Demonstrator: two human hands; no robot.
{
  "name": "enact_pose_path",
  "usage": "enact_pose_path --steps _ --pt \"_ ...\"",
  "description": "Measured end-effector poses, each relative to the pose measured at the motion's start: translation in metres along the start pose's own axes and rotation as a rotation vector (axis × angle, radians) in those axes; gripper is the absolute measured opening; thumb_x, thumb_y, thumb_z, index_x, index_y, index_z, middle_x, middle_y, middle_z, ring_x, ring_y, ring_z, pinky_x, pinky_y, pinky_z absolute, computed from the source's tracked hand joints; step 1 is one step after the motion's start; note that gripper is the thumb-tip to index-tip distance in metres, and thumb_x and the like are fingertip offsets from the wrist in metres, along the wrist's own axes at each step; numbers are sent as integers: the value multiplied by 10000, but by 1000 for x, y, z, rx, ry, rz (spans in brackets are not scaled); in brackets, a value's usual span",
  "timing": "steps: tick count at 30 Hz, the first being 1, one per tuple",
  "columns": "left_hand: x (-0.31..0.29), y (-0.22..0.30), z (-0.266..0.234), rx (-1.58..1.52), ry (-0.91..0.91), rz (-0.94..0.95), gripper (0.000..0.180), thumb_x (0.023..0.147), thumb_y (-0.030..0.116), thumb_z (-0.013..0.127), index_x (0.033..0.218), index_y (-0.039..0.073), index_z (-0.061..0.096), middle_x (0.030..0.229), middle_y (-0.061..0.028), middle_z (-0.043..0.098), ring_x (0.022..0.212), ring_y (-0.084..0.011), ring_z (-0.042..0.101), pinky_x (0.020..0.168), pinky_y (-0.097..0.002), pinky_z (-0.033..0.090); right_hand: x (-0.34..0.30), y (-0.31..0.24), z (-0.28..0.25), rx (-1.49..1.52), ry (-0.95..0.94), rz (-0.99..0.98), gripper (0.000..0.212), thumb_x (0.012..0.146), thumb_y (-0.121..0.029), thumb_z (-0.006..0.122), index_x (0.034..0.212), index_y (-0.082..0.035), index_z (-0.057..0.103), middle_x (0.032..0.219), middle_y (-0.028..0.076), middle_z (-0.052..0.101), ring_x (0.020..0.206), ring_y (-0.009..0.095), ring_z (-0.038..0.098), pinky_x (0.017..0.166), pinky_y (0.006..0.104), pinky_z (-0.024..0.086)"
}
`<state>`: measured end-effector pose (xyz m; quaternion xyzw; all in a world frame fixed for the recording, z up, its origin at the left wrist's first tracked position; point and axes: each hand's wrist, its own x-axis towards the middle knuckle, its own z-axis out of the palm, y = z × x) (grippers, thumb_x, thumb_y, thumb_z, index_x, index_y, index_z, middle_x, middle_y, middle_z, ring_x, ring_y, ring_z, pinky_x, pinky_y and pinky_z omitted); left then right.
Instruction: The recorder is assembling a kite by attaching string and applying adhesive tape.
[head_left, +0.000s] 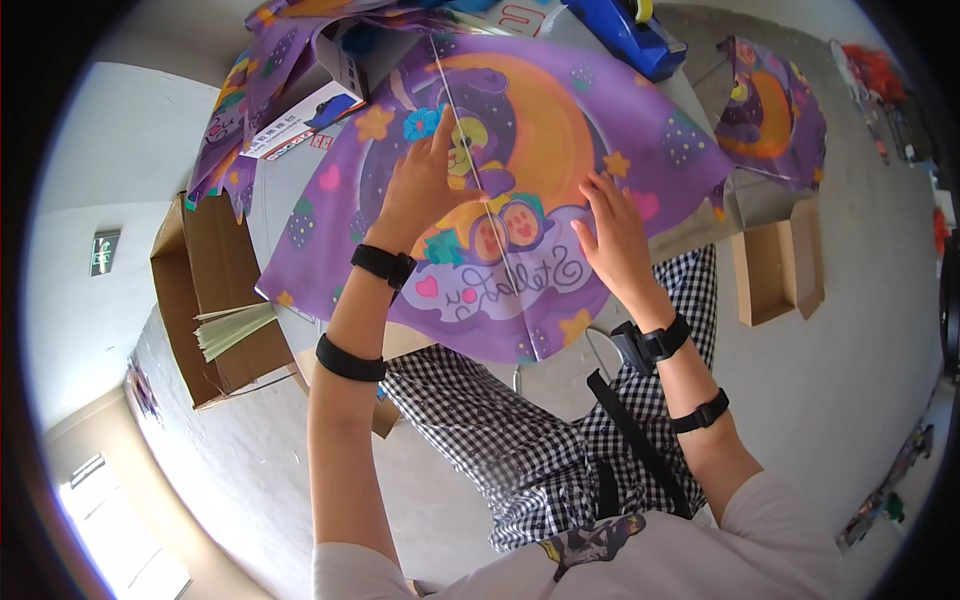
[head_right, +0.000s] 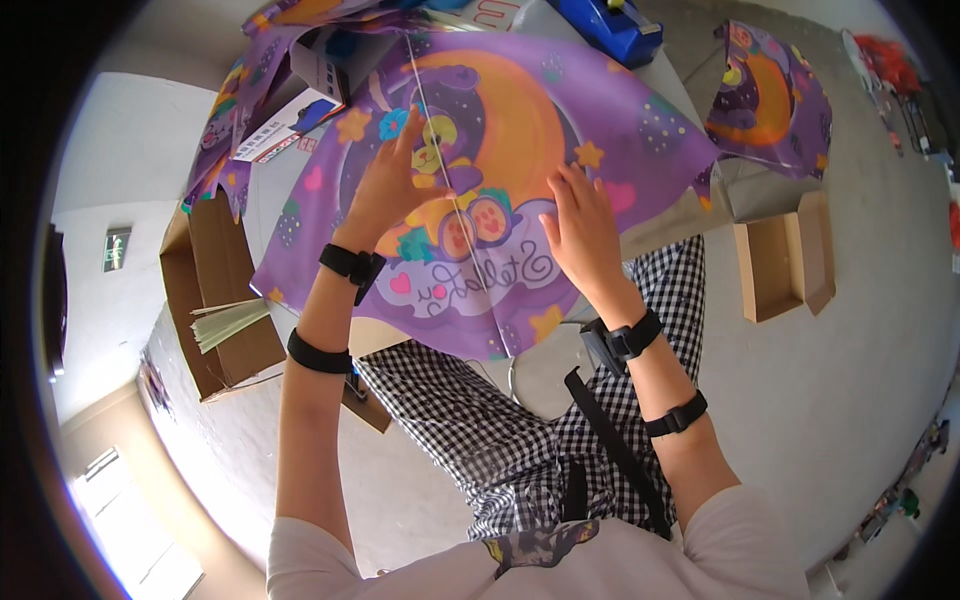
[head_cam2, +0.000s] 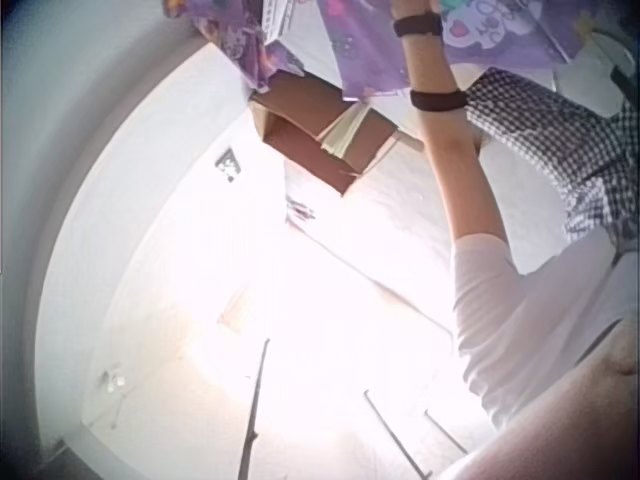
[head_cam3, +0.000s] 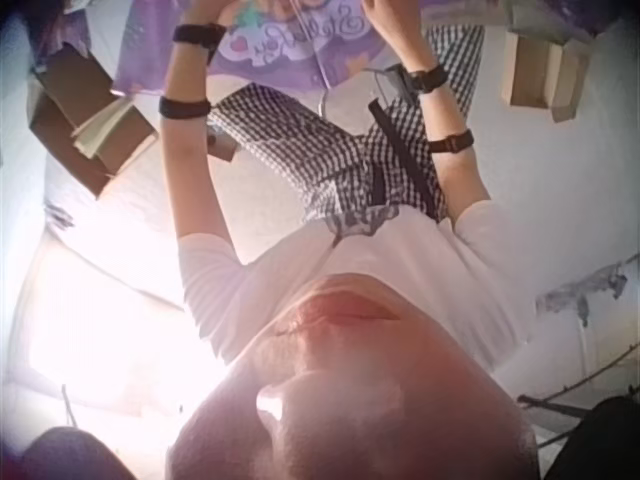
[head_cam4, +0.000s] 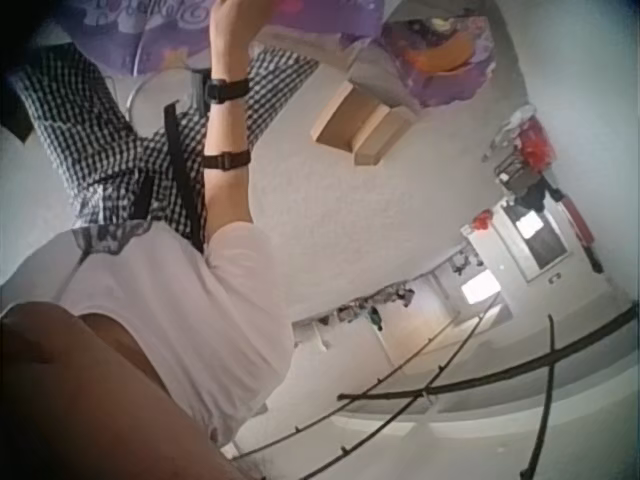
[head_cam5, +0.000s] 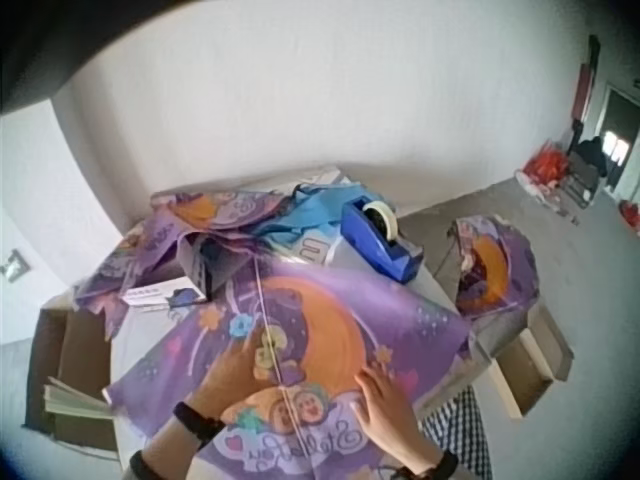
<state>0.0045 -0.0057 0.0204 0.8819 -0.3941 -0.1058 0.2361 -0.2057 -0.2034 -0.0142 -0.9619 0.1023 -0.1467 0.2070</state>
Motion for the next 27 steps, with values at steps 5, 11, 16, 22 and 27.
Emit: enact_pose_path --steps 5,11,16,22,27 --pt "2 -12 3 -113 79 -16 1018 775 278 803 1559 75 187 1308 -189 572 1216 -378 543 1011 -460 449 2 -4 0 31 -4 22 492 871 -121 683 1313 -7 499 1393 163 493 1327 360 456 1114 520 351" --pt "-3 -19 -1 -146 111 -47 918 795 224 760 1529 37 242 1349 -199 547 1272 -400 491 1049 -454 425 1 -3 -2 7 1 9 483 859 -108 682 1295 -6 502 1366 174 504 1324 356 462 1120 528 341" --pt "-25 -16 -21 94 -44 -120 869 788 267 768 1489 12 321 1395 -200 514 1304 -386 474 1068 -467 405 3 -4 -5 -8 -22 20 486 856 -112 686 1293 -8 502 1366 169 506 1324 349 464 1120 531 338" --pt "-53 -23 -30 308 -125 -123 866 781 334 786 1463 7 365 1443 -203 480 1333 -376 462 1083 -476 396 0 1 -1 -6 3 13 490 855 -118 689 1296 -18 500 1366 166 506 1326 343 464 1120 535 336" --pt "-54 -37 -32 315 -190 -81 857 802 394 767 1450 -7 376 1404 -236 510 1302 -375 498 1076 -468 405 1 1 -1 -5 -2 0 485 851 -113 691 1288 -18 502 1352 164 508 1312 353 470 1112 545 342"
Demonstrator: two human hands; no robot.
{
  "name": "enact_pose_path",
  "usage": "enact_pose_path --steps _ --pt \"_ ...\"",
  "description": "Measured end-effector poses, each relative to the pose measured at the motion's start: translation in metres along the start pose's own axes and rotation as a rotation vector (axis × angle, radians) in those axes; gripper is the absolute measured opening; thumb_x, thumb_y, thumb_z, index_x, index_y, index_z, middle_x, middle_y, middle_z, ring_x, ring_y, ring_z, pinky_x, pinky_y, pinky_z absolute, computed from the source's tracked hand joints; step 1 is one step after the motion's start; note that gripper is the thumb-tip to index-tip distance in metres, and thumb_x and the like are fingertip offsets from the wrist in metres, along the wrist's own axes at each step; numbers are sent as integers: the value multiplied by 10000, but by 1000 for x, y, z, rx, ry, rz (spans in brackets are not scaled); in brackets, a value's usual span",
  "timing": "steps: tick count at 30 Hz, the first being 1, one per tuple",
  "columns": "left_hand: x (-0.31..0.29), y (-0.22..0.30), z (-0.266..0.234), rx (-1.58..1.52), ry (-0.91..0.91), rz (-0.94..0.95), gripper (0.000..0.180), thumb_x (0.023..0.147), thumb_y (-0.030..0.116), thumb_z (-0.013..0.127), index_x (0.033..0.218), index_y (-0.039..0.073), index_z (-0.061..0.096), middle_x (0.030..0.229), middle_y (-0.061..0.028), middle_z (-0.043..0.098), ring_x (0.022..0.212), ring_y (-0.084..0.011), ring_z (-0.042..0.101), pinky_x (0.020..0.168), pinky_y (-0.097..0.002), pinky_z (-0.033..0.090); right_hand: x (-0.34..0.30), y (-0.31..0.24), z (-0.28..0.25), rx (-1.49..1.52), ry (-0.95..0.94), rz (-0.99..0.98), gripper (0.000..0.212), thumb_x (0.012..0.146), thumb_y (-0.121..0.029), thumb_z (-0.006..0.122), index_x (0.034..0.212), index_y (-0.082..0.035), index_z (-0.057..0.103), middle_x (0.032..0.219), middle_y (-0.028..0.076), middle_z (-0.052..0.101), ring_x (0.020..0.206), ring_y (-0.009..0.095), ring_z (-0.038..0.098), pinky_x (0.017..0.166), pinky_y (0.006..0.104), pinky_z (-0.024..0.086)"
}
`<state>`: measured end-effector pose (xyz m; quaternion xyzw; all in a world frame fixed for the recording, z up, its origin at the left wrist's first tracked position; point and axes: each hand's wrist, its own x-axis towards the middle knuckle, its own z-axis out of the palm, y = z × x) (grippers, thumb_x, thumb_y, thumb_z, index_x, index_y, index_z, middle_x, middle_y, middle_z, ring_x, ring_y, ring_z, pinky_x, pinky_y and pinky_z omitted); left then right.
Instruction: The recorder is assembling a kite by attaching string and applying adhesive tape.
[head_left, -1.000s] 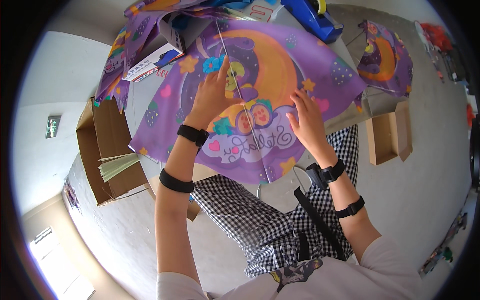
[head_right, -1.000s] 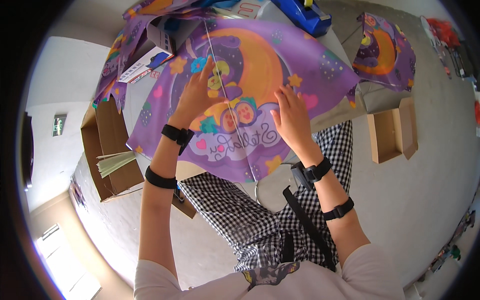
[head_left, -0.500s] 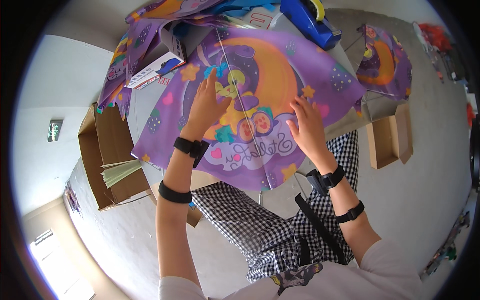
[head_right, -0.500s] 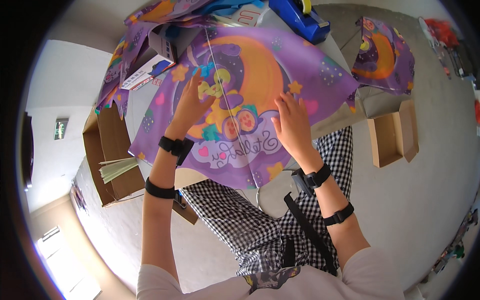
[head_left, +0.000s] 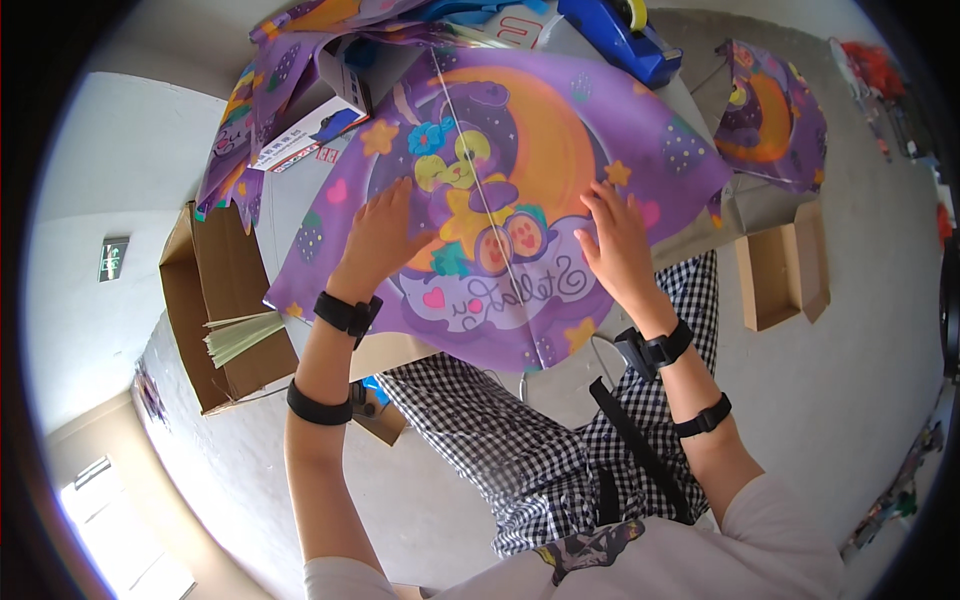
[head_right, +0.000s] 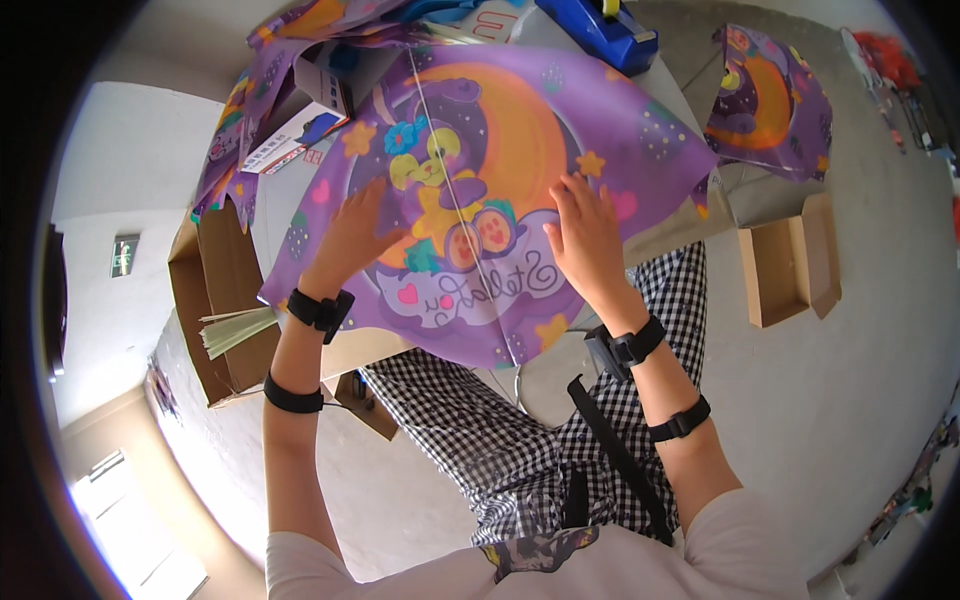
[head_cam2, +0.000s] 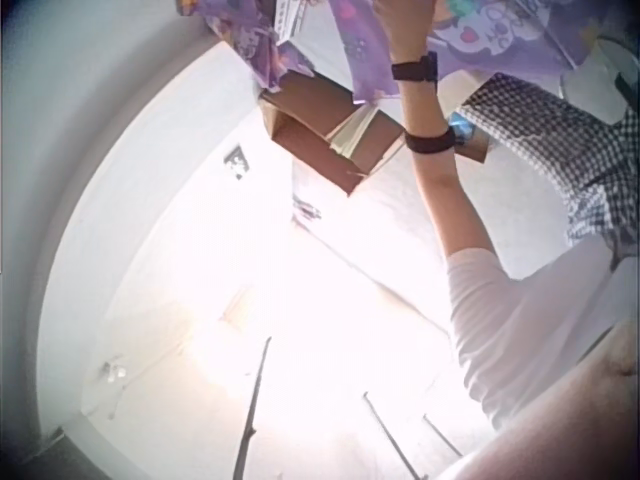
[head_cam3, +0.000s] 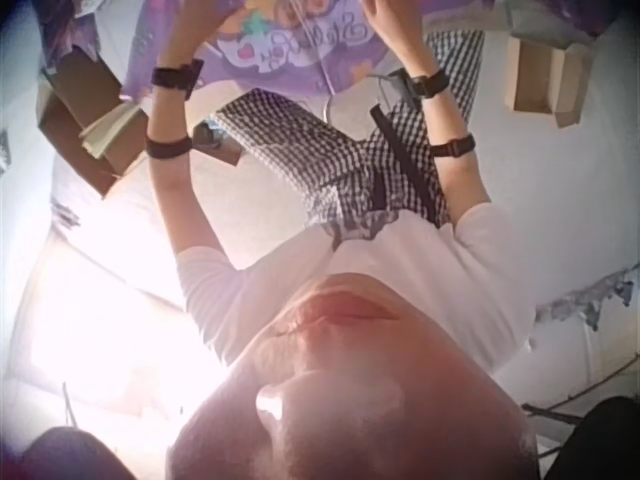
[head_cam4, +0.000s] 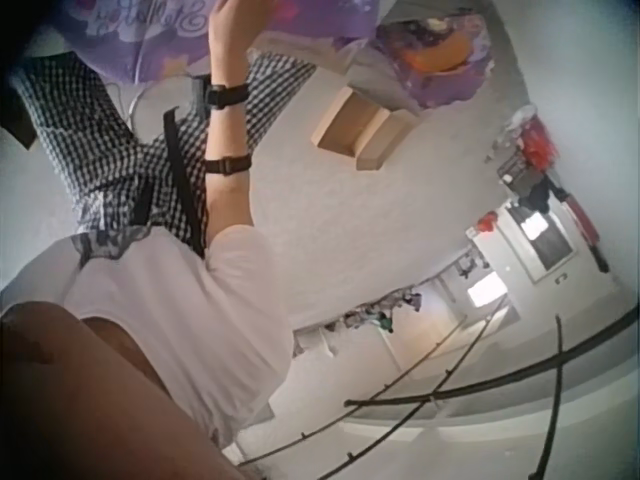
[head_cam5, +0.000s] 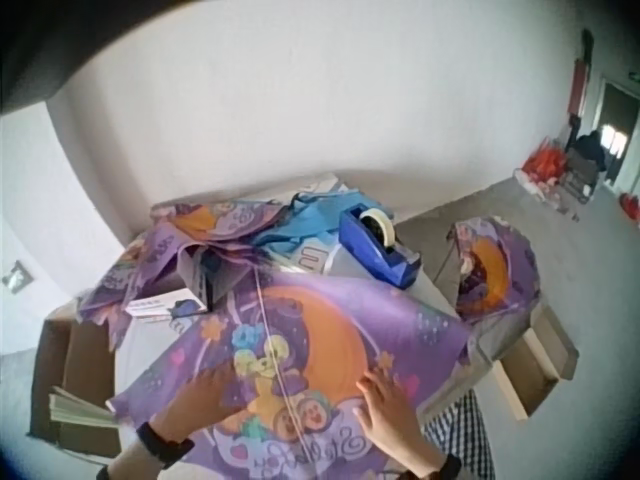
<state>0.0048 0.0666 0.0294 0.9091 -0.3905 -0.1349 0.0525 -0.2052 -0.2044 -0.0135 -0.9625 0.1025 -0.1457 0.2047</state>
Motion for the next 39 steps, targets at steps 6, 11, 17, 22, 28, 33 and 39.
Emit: enact_pose_path --steps 6,11,17,22,28,33,39 --pt "-1 -5 -14 -49 28 31 837 827 392 748 1446 -33 377 1346 -253 551 1251 -398 530 1046 -448 433 2 1 2 37 25 -26 490 846 -103 698 1285 -13 501 1355 161 503 1308 354 472 1103 556 350" --pt "-48 36 -78 -221 -120 -27 680 901 267 706 1466 32 408 1423 -210 509 1319 -361 481 1098 -423 379 7 15 -27 120 82 29 443 874 -117 688 1279 -39 526 1329 148 551 1272 327 514 1091 539 367" --pt "-128 114 -161 -800 -471 -2 643 815 105 784 1382 -26 510 1265 -187 631 1166 -276 617 999 -370 468 77 74 -95 672 316 268 315 924 -194 685 1197 -42 646 1206 115 672 1162 234 617 999 343 455" --pt "-151 148 -130 -1162 -282 -15 476 825 -37 709 1282 -66 577 1175 -156 682 1102 -236 647 964 -353 487 178 131 -119 772 402 326 326 913 -282 704 1048 14 708 1039 149 728 1003 220 680 900 347 500" --pt "-145 182 -108 -1235 -174 -74 382 844 -21 703 1217 -31 623 1116 -119 697 1035 -205 660 917 -333 500 242 174 -114 392 -120 547 459 871 -442 724 992 0 748 1099 144 713 1137 218 603 950 350 442" --pt "-137 188 -108 -999 -100 38 386 832 29 734 1203 -2 633 1055 -135 692 969 -257 668 844 -340 513 251 164 -115 516 -248 616 337 829 -359 763 966 -51 765 1077 104 721 1155 247 589 1053 463 337" --pt "-121 193 -118 -800 -80 178 400 809 83 766 1183 12 642 1046 -149 684 951 -332 650 815 -377 510 251 153 -114 708 -87 693 298 806 -321 782 961 -68 757 1046 60 711 1073 214 583 1039 455 326"
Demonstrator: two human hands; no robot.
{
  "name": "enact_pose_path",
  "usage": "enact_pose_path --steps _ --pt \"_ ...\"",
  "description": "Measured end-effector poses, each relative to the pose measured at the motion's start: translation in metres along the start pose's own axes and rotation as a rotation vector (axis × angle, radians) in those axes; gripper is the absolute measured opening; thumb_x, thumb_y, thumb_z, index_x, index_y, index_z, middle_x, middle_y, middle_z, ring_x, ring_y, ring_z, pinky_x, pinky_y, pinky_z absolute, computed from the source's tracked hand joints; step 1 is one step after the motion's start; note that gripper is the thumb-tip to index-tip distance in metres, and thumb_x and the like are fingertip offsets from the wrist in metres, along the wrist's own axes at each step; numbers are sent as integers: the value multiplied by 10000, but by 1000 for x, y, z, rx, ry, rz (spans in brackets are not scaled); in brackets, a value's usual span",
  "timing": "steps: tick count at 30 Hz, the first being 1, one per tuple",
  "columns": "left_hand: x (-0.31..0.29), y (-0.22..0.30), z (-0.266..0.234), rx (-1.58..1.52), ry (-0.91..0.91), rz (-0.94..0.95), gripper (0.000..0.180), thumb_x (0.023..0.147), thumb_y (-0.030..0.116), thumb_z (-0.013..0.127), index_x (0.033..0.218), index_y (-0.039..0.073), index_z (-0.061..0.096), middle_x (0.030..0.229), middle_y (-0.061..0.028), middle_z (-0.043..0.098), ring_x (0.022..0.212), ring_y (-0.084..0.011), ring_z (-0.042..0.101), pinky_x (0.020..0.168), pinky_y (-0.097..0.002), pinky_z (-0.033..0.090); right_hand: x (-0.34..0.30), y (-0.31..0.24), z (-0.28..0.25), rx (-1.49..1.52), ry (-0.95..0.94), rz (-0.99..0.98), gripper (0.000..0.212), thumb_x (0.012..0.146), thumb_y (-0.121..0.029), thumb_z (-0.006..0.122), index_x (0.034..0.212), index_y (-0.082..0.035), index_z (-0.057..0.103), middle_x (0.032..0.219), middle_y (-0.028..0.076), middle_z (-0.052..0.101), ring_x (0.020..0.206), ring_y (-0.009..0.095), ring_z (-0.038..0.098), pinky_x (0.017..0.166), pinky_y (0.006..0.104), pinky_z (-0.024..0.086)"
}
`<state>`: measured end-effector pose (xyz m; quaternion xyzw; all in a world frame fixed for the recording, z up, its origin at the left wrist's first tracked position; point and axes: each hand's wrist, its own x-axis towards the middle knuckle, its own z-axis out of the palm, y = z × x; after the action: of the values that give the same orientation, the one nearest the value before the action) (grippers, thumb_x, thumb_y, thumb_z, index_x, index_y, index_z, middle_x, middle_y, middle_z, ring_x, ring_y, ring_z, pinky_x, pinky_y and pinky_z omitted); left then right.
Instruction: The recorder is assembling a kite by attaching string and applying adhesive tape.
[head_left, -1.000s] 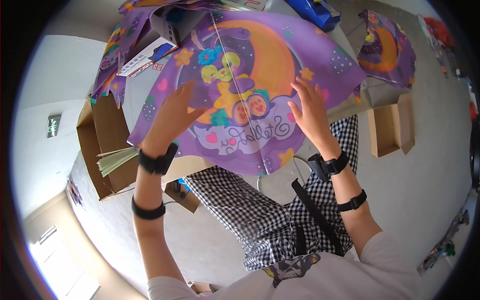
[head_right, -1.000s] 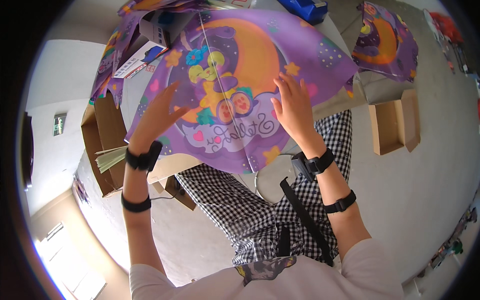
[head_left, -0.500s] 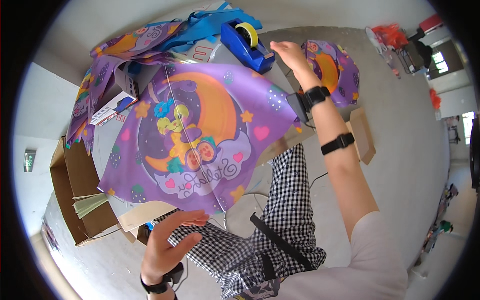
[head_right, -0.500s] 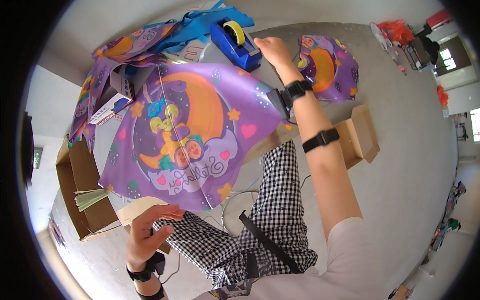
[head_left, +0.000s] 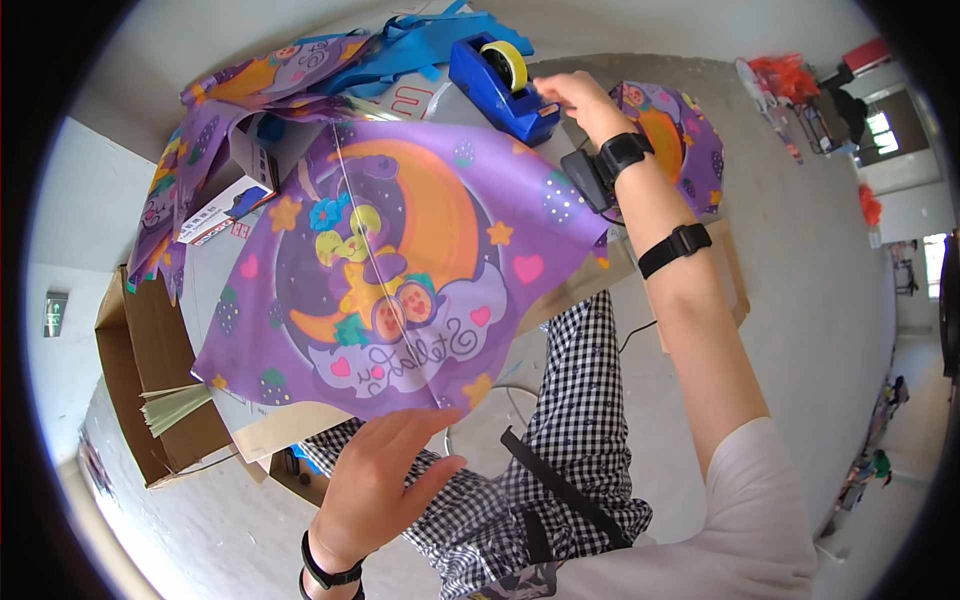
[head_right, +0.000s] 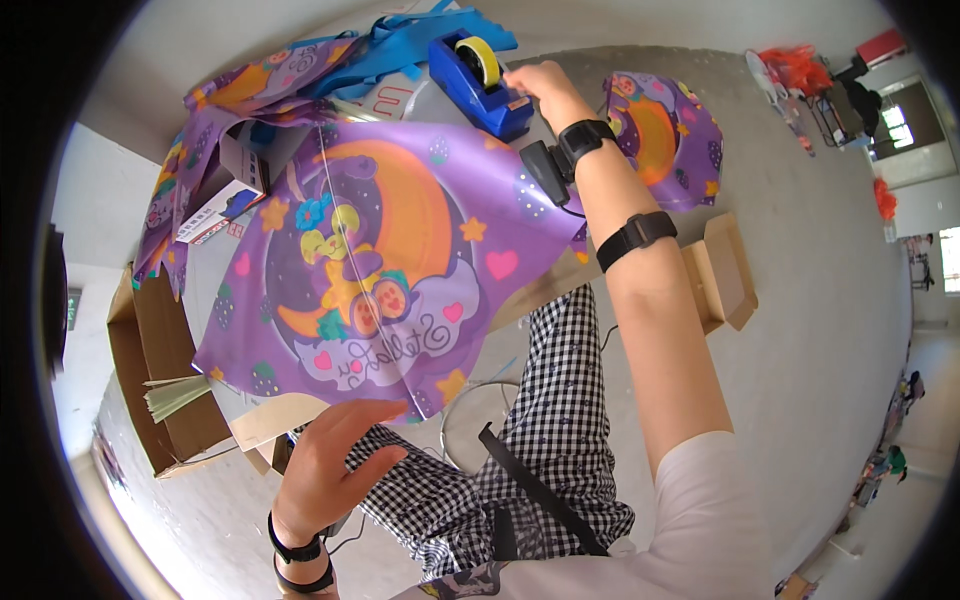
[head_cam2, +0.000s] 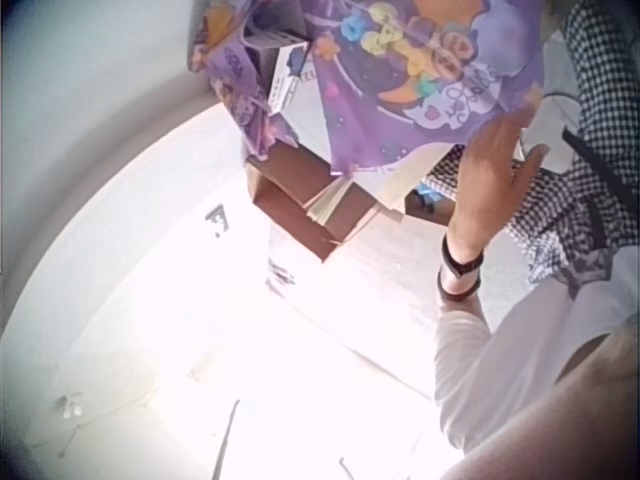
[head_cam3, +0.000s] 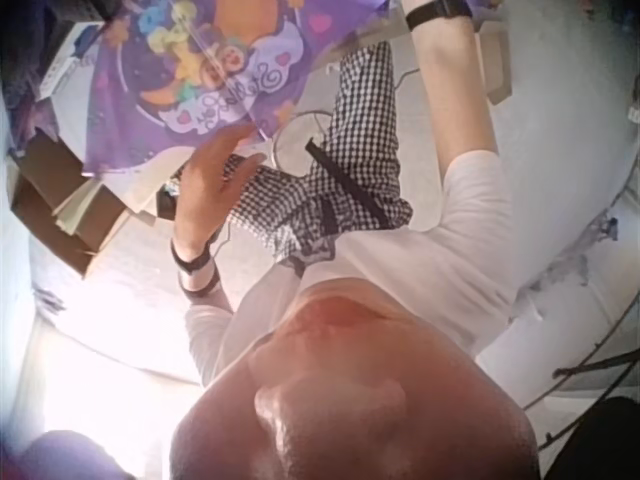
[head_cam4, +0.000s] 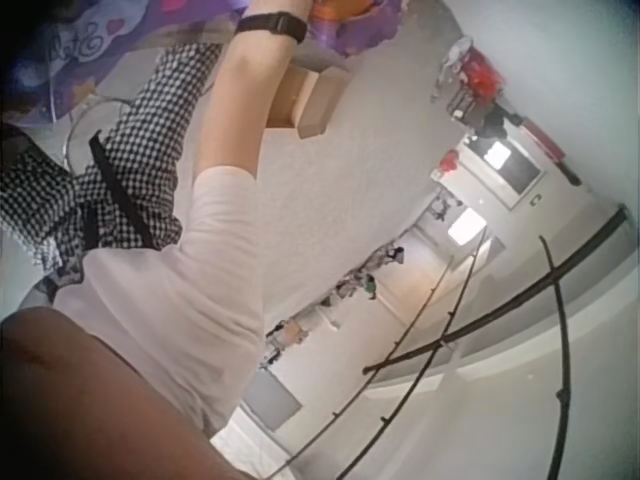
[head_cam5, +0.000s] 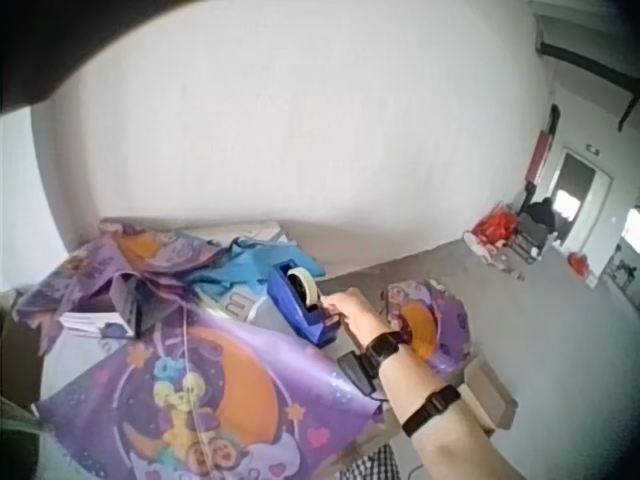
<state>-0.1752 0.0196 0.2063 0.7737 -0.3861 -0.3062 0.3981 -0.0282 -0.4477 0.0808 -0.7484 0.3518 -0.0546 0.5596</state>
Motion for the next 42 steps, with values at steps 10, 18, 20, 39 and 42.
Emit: enact_pose_path --steps 10,18,20,39,42 --pt "4 10 -26 2 -112 75 425 827 104 760 1219 12 623 1084 -144 688 976 -313 661 827 -377 519 -5 -8 -18 -326 42 -110 379 815 -395 789 1007 -75 722 1033 48 692 984 174 604 857 337 431" --pt "24 12 -25 -782 -209 -195 342 950 61 598 1248 -100 554 1124 -175 681 1048 -260 673 934 -366 526 -138 40 -84 143 -89 -71 307 865 -400 761 943 -109 702 953 -11 690 963 89 634 862 277 442" --pt "40 12 -19 -878 -156 -294 354 978 99 553 1285 -77 533 1112 -164 682 1008 -243 678 900 -355 539 -179 54 -103 197 -179 -76 277 911 -342 721 1025 -91 693 994 -3 695 985 90 636 870 255 444" --pt "260 -33 29 -1045 160 -546 320 963 139 545 1215 -58 538 1233 -198 611 1182 -313 606 988 -406 516 -456 171 -183 301 -26 160 210 897 -128 648 752 -89 501 985 -3 564 1006 156 549 907 292 394" --pt "307 -43 43 -1009 223 -549 313 955 170 569 1181 -46 548 1168 -192 622 1105 -311 628 960 -426 528 -452 182 -178 352 -48 185 217 894 -126 648 746 -89 494 977 -4 558 1008 156 552 911 288 392"
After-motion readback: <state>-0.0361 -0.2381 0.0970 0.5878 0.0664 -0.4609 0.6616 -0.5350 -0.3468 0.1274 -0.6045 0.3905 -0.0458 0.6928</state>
